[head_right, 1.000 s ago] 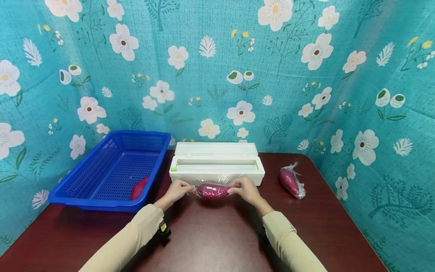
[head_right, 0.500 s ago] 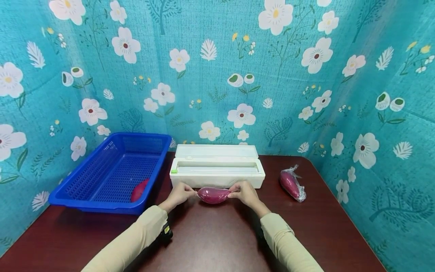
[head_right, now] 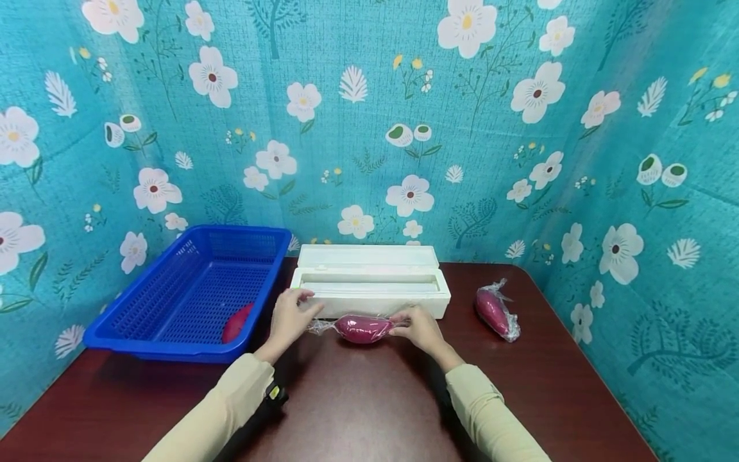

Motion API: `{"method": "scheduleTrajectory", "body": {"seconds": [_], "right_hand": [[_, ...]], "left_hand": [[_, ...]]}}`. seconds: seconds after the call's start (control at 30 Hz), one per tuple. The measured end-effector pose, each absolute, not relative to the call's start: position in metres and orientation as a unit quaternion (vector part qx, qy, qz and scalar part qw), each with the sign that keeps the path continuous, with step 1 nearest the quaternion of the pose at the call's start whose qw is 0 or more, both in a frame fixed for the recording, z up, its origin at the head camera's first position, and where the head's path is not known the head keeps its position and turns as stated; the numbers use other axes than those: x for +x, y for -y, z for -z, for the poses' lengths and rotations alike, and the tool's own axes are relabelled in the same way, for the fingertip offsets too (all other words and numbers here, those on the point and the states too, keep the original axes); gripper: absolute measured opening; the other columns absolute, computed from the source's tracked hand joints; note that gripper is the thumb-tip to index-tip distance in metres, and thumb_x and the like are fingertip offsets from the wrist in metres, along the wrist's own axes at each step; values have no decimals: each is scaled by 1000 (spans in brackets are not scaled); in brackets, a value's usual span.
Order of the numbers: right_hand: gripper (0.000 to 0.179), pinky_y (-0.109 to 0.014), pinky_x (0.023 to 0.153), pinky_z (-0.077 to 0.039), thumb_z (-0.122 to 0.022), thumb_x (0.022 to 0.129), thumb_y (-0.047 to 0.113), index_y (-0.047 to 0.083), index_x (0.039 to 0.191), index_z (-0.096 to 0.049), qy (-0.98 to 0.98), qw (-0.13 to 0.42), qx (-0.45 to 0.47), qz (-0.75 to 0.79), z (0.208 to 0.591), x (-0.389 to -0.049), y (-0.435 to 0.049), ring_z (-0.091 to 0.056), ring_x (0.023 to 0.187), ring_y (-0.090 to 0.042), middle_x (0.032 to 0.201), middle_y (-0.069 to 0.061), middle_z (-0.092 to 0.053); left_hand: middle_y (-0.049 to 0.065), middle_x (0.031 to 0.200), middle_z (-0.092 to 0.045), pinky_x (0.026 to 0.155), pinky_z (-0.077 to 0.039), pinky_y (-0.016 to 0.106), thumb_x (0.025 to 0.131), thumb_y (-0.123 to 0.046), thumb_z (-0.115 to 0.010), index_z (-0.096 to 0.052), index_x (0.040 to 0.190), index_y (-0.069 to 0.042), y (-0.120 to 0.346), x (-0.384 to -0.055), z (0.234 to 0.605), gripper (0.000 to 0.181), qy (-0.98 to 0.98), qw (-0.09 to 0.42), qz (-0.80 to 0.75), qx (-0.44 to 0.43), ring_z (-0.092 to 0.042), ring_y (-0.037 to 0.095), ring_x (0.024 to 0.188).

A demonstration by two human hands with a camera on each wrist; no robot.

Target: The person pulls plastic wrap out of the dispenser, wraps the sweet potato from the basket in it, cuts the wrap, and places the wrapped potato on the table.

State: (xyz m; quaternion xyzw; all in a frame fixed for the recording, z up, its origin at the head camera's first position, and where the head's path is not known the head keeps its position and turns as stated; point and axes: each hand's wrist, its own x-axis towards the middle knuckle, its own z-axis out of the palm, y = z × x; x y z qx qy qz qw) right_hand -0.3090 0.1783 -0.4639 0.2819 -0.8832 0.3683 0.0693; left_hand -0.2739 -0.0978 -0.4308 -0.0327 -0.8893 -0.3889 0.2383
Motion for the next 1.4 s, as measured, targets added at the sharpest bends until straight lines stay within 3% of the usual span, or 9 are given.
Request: {"method": "scheduleTrajectory", "body": {"seconds": [0.1, 0.3, 0.53, 0.67, 0.9, 1.17, 1.4], "right_hand": [[30, -31, 64, -50, -76, 69, 18, -1, 91, -69, 882, 94, 286, -363, 460, -309, -180, -62, 72, -15, 78, -5, -67], [23, -25, 52, -42, -74, 72, 25, 5, 82, -71, 885, 142, 284, -341, 452, -305, -178, -50, 61, -8, 72, 3, -63], [11, -24, 55, -45, -70, 77, 15, 6, 82, -72, 900, 132, 245, -337, 445, -301, -170, -52, 64, -9, 75, 2, -64], [8, -28, 58, -43, -70, 76, 13, 5, 79, -72, 892, 160, 251, -341, 439, -301, -167, -52, 67, -12, 75, 0, -65], [13, -33, 57, -46, -72, 73, 6, -3, 82, -70, 843, 215, 296, -393, 438, -314, -145, -55, 67, -18, 75, -6, -65], [16, -29, 60, -49, -68, 78, 8, -5, 87, -68, 809, 168, 315, -467, 430, -328, -81, -58, 69, -19, 81, -10, -66], [13, -27, 63, -49, -67, 78, 5, -6, 86, -69, 798, 157, 300, -499, 427, -341, -30, -59, 72, -21, 82, -13, -66]], "left_hand": [[13, 94, -54, 79, -32, 46, 73, -24, -73, -64, 91, -3, 96, -284, 433, 29, 873, 292, 390, -24, -44, 30, 98], [15, 107, -53, 82, -27, 52, 81, -29, -65, -60, 98, -2, 95, -300, 441, 33, 870, 290, 396, 45, -36, 31, 112], [19, 100, -56, 82, -36, 49, 78, -13, -69, -55, 101, 4, 101, -311, 450, 31, 842, 310, 437, 70, -45, 35, 100], [21, 96, -58, 87, -34, 45, 72, -3, -72, -56, 97, 6, 104, -312, 451, 30, 821, 330, 465, 40, -47, 38, 97], [20, 98, -61, 89, -34, 45, 70, -4, -74, -61, 97, 5, 108, -309, 452, 31, 804, 320, 498, 53, -52, 36, 98], [16, 104, -62, 88, -39, 41, 68, -6, -76, -65, 101, 5, 111, -310, 454, 36, 797, 311, 514, 60, -55, 32, 102], [16, 102, -63, 86, -41, 41, 66, -8, -78, -66, 100, 5, 114, -311, 455, 38, 798, 320, 507, 59, -57, 32, 98]]}}
